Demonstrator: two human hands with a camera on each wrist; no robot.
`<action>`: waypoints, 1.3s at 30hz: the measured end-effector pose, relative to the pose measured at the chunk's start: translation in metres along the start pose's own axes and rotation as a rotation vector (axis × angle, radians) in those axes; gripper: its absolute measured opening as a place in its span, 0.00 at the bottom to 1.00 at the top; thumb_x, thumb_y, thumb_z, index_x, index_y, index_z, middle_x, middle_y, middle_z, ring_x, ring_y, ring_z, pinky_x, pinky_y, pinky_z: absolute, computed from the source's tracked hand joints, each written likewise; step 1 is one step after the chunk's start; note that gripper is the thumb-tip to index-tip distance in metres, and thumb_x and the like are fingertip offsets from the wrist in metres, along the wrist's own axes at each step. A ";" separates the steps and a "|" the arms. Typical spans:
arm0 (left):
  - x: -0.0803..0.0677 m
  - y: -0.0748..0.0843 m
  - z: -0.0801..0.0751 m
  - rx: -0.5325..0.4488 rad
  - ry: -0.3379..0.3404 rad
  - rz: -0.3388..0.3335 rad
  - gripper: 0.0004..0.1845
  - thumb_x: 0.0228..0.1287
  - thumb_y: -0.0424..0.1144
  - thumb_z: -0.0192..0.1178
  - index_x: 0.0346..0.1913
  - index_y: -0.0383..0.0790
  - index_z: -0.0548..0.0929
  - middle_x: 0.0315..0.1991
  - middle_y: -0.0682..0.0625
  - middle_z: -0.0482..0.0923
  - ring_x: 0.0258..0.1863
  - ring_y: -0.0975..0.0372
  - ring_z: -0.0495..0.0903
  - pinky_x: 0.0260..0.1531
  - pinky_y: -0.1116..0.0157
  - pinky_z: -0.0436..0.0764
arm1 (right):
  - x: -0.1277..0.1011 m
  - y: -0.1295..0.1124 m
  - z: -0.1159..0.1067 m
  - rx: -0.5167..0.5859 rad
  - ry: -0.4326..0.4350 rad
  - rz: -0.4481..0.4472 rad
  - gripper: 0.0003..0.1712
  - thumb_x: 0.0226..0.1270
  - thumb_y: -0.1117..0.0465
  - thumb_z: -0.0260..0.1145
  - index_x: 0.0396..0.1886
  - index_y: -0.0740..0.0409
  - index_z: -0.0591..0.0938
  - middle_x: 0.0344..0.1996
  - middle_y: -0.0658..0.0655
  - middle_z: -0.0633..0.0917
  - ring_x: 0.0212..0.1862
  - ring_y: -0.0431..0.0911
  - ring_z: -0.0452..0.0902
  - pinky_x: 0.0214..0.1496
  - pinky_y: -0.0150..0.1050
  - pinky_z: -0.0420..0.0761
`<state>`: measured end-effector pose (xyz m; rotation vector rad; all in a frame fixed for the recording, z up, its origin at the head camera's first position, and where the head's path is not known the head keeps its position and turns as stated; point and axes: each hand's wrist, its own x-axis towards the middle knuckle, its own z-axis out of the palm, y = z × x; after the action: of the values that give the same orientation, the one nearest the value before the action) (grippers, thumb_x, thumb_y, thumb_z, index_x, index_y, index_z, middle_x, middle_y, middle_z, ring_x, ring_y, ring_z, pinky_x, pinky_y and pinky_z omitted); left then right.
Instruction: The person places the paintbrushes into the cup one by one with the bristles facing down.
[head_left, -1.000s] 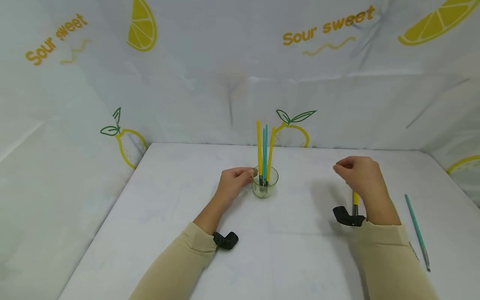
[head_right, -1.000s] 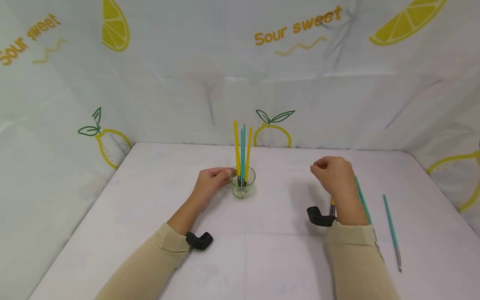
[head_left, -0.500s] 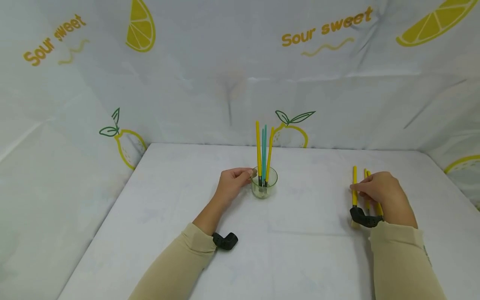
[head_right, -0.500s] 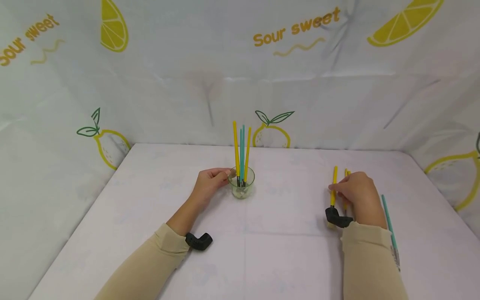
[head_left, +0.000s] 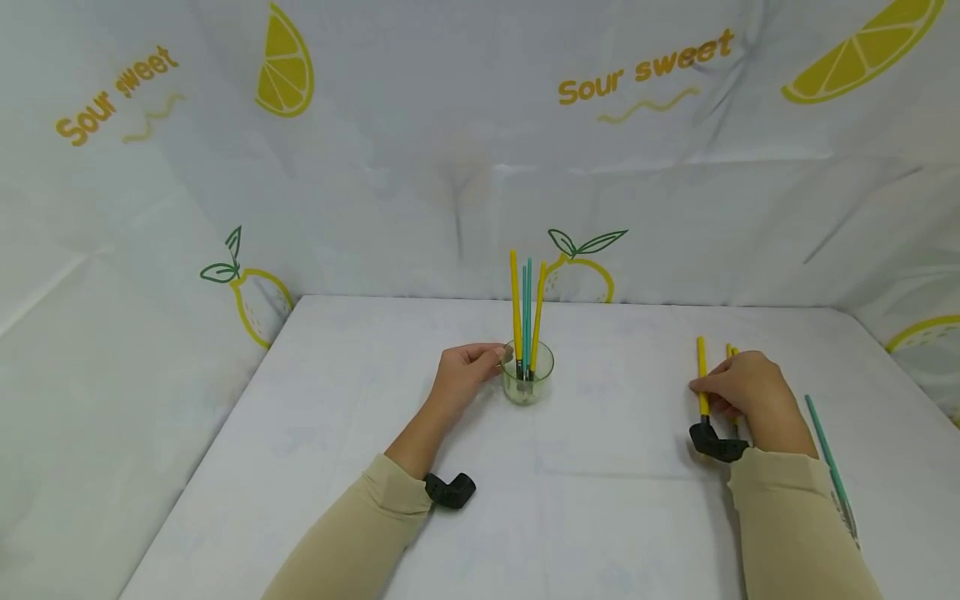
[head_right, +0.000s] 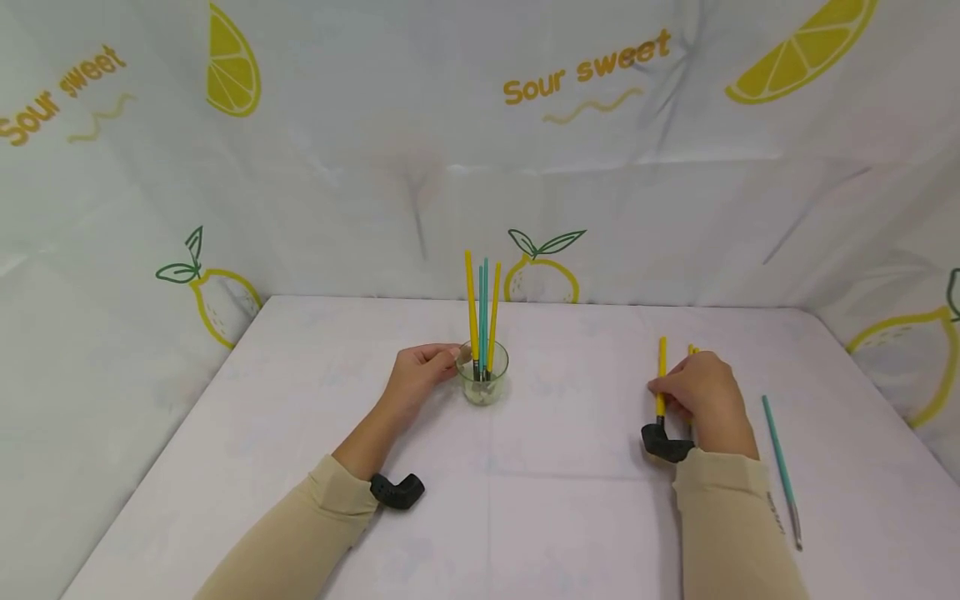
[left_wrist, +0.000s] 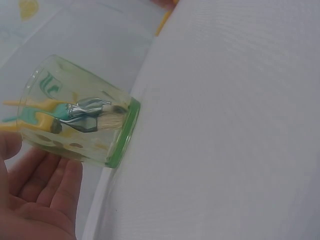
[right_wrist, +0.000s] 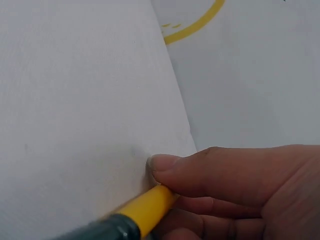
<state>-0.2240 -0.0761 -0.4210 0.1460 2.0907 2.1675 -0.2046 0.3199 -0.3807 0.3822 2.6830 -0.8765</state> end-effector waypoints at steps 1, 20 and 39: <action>0.000 0.000 0.000 -0.002 -0.001 0.003 0.15 0.69 0.40 0.60 0.50 0.32 0.85 0.50 0.44 0.86 0.51 0.59 0.84 0.51 0.66 0.84 | 0.000 0.000 0.000 -0.003 0.003 0.005 0.22 0.57 0.54 0.72 0.38 0.71 0.83 0.16 0.50 0.82 0.21 0.42 0.79 0.25 0.37 0.81; 0.001 0.000 -0.005 -0.015 0.021 0.007 0.15 0.69 0.39 0.60 0.50 0.31 0.85 0.50 0.43 0.85 0.51 0.59 0.84 0.51 0.66 0.85 | 0.000 -0.028 0.001 0.209 0.185 -0.132 0.30 0.68 0.53 0.59 0.59 0.73 0.74 0.32 0.54 0.89 0.29 0.43 0.86 0.39 0.41 0.87; 0.001 0.000 -0.001 -0.023 0.001 0.000 0.16 0.70 0.39 0.60 0.51 0.30 0.84 0.51 0.42 0.85 0.51 0.59 0.84 0.52 0.65 0.84 | -0.043 -0.114 0.026 0.664 0.382 -0.489 0.22 0.60 0.55 0.74 0.42 0.69 0.82 0.27 0.39 0.87 0.29 0.40 0.86 0.34 0.31 0.88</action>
<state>-0.2250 -0.0767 -0.4209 0.1424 2.0651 2.1910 -0.1987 0.2083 -0.3256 0.0075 2.7893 -2.0361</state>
